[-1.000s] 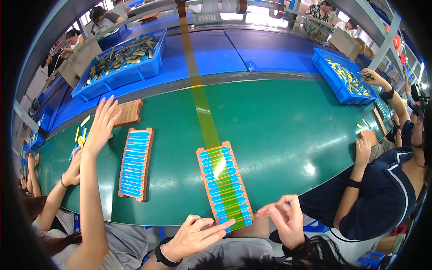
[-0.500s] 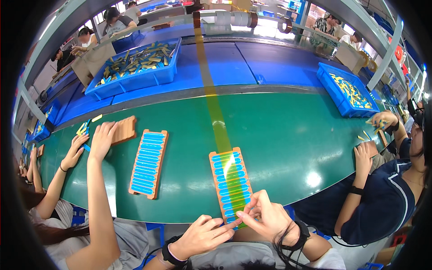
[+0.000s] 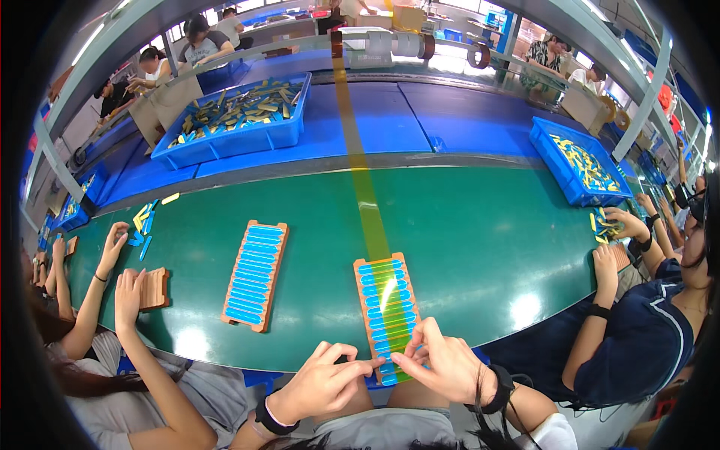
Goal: The person is assembling small colorful plastic components on a production line.
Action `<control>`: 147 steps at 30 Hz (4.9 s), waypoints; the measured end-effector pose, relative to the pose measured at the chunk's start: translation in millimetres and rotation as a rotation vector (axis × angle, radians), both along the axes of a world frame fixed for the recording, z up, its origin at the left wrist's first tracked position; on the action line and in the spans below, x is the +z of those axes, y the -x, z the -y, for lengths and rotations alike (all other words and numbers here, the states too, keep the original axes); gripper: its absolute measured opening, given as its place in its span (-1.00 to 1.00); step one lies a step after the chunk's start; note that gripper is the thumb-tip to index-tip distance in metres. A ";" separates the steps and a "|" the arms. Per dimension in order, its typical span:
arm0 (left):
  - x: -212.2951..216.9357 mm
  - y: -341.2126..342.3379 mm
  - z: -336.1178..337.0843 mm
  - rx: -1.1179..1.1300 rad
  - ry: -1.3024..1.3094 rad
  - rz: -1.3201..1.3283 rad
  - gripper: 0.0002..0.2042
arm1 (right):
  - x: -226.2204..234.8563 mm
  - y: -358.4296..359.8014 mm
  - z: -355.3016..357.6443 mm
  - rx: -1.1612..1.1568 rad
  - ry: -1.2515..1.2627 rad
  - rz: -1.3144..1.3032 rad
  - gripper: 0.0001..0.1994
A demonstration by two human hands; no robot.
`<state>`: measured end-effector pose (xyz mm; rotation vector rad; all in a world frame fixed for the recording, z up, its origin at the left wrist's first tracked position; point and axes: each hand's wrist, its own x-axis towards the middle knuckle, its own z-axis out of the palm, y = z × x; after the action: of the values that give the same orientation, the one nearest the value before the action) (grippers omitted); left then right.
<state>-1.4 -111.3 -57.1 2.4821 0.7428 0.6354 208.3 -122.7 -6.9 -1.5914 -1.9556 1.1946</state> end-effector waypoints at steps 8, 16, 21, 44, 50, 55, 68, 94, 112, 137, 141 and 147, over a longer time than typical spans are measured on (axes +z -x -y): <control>46.0 -26.4 -70.7 0.323 0.642 0.539 -0.59 | 3.4 -7.3 -10.5 0.115 0.087 -0.067 -0.65; 25.7 -54.1 -184.5 0.509 1.216 0.647 -0.41 | 6.4 -2.9 -11.2 0.158 0.077 -0.053 -0.65; 10.9 -60.9 -187.3 0.442 1.128 0.655 -0.76 | 6.7 -2.6 -19.4 0.202 0.104 -0.029 -0.66; -1.7 -67.7 -175.6 0.557 0.628 0.498 -0.79 | 1.3 16.7 -147.5 0.000 -0.219 0.222 -0.74; 11.5 -70.3 -154.1 0.825 -0.024 -0.245 -0.47 | 3.3 -37.7 -126.0 -0.039 -0.182 0.316 -0.64; 41.5 -51.5 -153.2 0.298 0.946 0.373 -0.62 | -3.6 -52.3 -106.8 -0.058 -0.157 0.302 -0.56; 62.6 40.0 -27.1 0.582 0.473 0.684 -0.43 | -25.1 16.7 -99.3 0.303 -0.383 0.666 -0.14; -16.6 113.4 -21.6 0.889 -0.053 -0.017 -0.52 | -32.7 36.6 -140.8 0.230 -0.402 0.546 -0.49; -18.2 -36.2 19.4 0.757 -0.038 0.049 -0.44 | 27.9 -1.5 -62.9 -0.253 0.078 -0.944 -0.84; -6.5 -63.2 39.3 0.725 -0.193 -0.056 -0.62 | -63.6 3.8 53.2 -0.748 0.215 -0.844 -0.76; -18.4 -57.4 39.0 0.651 -0.075 -0.108 -0.38 | -63.2 4.9 49.0 -0.813 0.180 -0.888 -0.76; -18.1 -31.7 22.5 0.363 -0.312 -0.096 -0.56 | -69.5 2.0 53.1 -0.762 0.117 -0.867 -0.75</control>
<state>30.2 -133.8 -75.2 2.6955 1.2316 0.8166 206.3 -175.8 -76.4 -1.3142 -0.6636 1.3207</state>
